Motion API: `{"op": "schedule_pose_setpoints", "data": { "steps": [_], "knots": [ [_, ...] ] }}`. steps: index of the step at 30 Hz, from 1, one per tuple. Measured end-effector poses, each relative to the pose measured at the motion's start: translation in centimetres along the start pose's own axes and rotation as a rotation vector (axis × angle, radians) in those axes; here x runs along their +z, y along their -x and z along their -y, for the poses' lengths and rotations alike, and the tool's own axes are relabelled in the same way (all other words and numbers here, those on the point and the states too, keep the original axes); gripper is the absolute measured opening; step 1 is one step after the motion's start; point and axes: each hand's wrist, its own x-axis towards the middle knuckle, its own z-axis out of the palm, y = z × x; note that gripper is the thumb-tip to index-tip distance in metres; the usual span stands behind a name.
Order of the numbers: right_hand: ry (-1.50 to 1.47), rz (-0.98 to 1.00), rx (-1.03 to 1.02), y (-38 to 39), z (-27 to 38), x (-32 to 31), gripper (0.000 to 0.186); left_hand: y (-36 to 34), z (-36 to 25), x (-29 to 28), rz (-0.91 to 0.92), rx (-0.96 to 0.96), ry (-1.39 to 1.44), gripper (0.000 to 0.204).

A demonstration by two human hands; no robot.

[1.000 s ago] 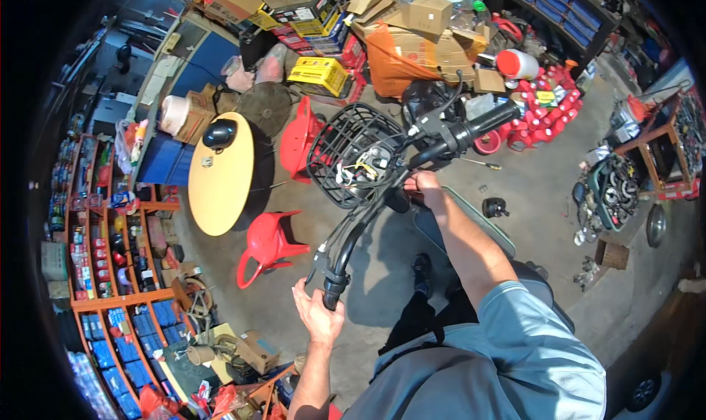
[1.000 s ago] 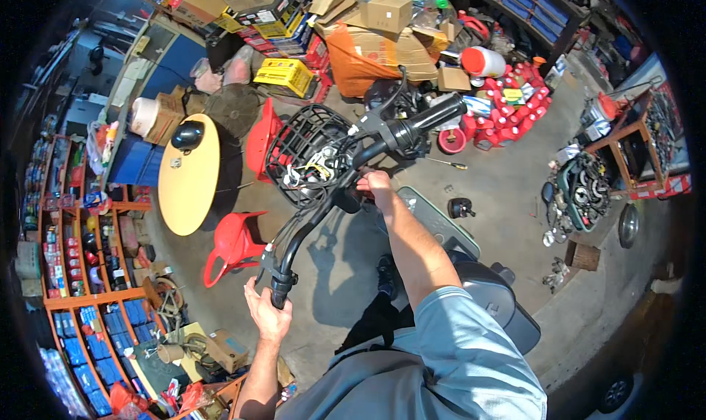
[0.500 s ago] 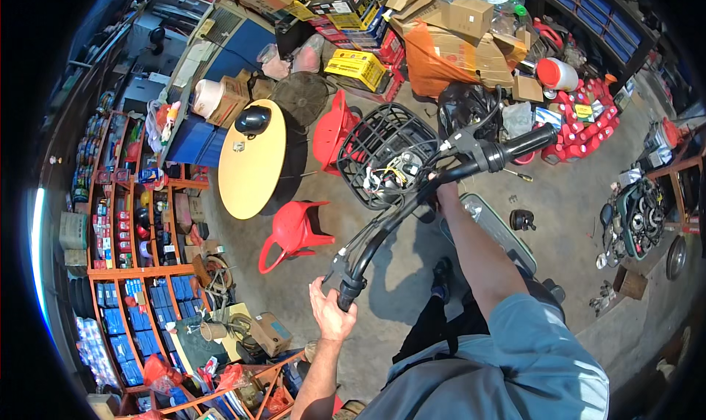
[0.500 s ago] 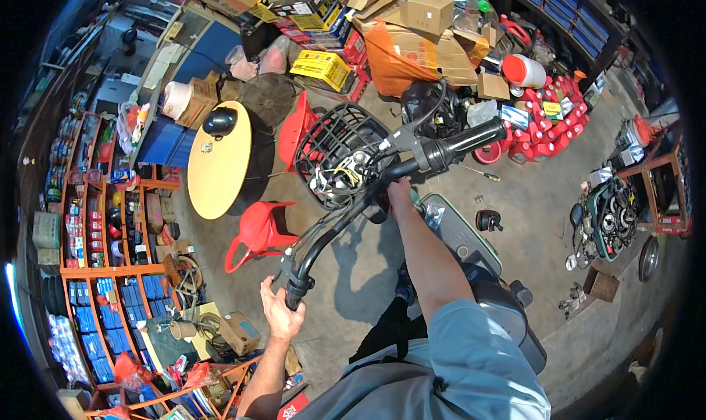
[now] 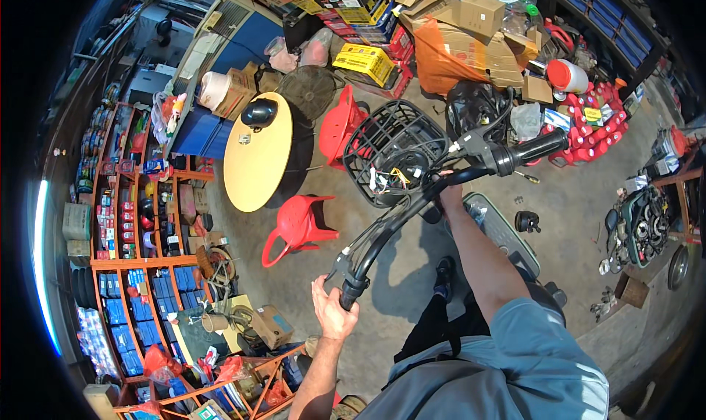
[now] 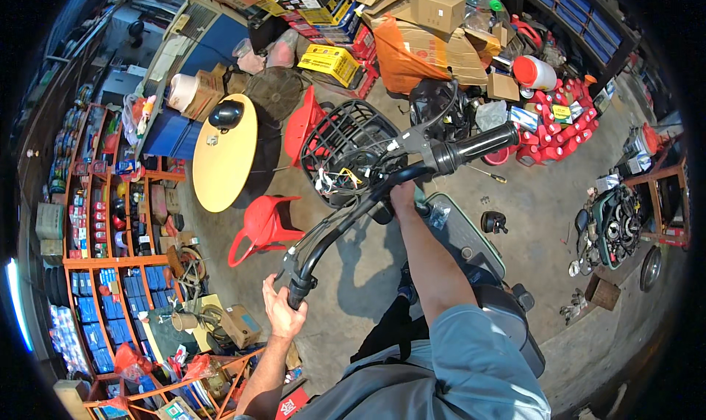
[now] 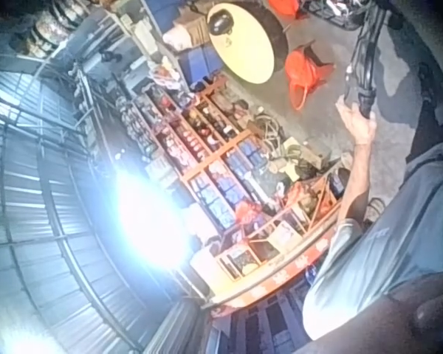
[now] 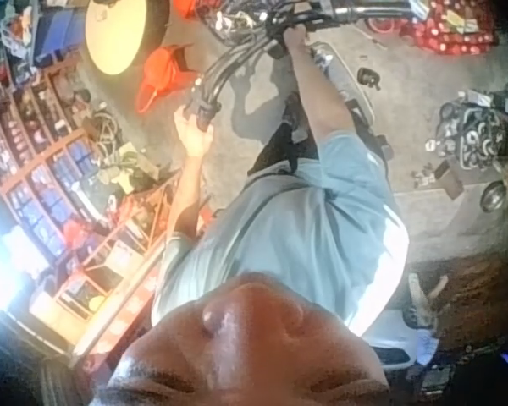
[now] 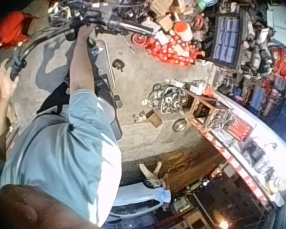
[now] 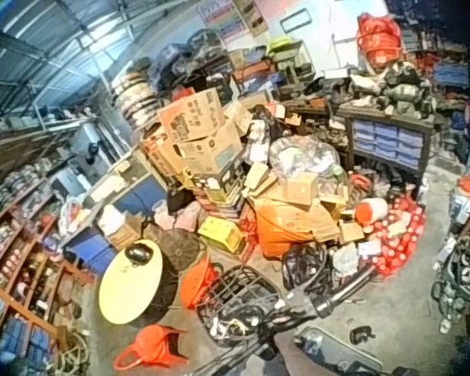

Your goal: Repairing or maintaining components of an electric scooter.

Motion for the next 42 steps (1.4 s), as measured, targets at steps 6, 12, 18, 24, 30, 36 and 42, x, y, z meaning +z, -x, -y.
{"op": "schedule_pose_setpoints", "data": {
  "steps": [6, 12, 18, 24, 30, 36, 42],
  "knots": [
    [0.080, -0.017, -0.140, -0.8, 0.0, -1.0, 0.018, -0.5, -0.5, 0.4, 0.025, 0.004, 0.013, 0.022],
    [-0.009, -0.048, 0.100, 0.6, 0.0, -0.5, 0.017, 0.0, -0.2, 0.0, 0.021, -0.017, -0.008, 0.022],
    [0.118, -0.119, -0.093, -3.3, -1.9, -3.8, 0.019, -1.2, -1.0, 0.7, 0.037, 0.027, 0.030, 0.022],
    [0.725, -0.197, -0.647, 0.5, 2.4, -0.8, 0.021, 0.1, 0.3, -0.4, 0.030, -0.010, 0.045, 0.022],
    [0.588, 0.284, -0.377, -1.2, 3.5, -3.5, 0.019, -0.7, 0.0, -0.6, 0.057, 0.102, 0.087, 0.039],
    [0.046, 0.292, -0.041, -7.0, -2.3, -11.6, 0.013, -4.1, 1.8, -0.9, 0.175, 0.183, 0.445, 0.030],
    [0.323, 0.402, -0.006, -1.2, 2.2, -4.2, 0.011, -12.1, 3.7, 1.1, 0.182, -0.272, 0.805, 0.023]
  ]
}}
